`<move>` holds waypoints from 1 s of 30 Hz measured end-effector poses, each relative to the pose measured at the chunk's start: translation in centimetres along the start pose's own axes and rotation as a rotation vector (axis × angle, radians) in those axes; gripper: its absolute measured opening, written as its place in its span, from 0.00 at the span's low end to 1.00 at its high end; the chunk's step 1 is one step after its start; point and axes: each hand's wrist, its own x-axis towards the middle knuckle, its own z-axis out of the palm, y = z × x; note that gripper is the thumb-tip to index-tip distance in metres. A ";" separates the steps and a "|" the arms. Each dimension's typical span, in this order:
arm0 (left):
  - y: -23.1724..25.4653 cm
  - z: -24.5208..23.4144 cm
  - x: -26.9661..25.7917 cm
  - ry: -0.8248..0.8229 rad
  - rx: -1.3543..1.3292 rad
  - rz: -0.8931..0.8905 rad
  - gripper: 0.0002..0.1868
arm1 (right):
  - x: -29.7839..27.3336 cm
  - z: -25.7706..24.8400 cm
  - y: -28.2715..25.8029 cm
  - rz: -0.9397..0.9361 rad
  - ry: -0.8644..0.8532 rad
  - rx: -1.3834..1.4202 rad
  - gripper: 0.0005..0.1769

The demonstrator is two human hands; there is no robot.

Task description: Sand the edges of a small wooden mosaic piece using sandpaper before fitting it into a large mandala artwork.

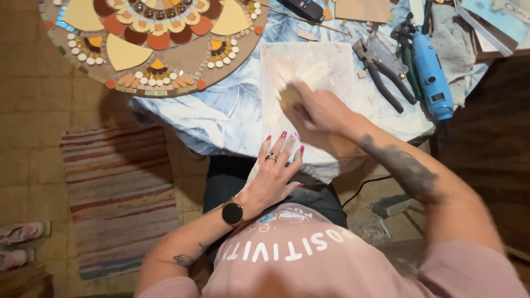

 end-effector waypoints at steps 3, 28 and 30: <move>-0.2 0.3 0.1 -0.014 0.012 -0.002 0.42 | -5.5 -1.9 0.2 0.001 -0.206 -0.021 0.31; 0.2 -0.1 -0.2 -0.020 -0.082 -0.013 0.42 | -8.9 -2.8 0.1 0.241 0.080 0.690 0.27; 0.1 0.1 -0.5 -0.004 -0.118 -0.038 0.40 | -9.1 -2.0 0.4 0.280 -0.006 0.380 0.27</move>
